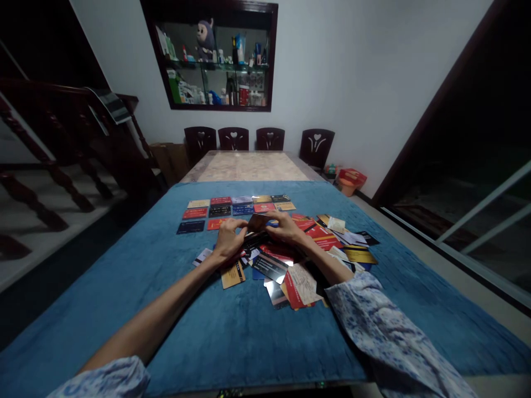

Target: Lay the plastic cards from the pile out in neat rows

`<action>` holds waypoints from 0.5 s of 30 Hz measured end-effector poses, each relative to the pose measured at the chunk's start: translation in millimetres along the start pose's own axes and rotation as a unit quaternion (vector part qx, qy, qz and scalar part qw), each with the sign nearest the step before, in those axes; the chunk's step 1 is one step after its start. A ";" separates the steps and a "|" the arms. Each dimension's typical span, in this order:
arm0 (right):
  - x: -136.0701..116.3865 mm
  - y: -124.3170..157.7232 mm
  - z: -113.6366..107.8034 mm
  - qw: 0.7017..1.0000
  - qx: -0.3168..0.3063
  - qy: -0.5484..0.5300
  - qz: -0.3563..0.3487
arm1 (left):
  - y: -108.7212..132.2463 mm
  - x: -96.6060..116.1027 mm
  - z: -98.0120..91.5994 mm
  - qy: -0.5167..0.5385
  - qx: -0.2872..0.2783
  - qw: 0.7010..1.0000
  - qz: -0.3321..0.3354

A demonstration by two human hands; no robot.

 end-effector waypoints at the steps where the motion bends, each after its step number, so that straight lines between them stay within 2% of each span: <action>1: 0.8 0.3 1.3 1.000 -0.001 -0.004 0.001 | 0.1 0.0 0.4 0.005 -0.001 1.000 -0.001; 8: 0.8 -0.8 7.8 1.000 -0.006 0.022 0.000 | -1.3 -3.3 3.5 0.038 0.002 0.999 -0.025; 15: -8.6 -4.3 -4.2 0.989 -0.017 0.140 -0.043 | -3.5 -3.6 -0.7 0.049 0.007 0.998 -0.034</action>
Point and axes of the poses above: each hand's wrist, its own y-axis away from the middle knuckle, its own z-axis out of the palm, x = y × z, the point moved 3 cm from there along -y, towards the middle knuckle, and after that the axes turned 8 degrees about x, right-handed, at the moved point
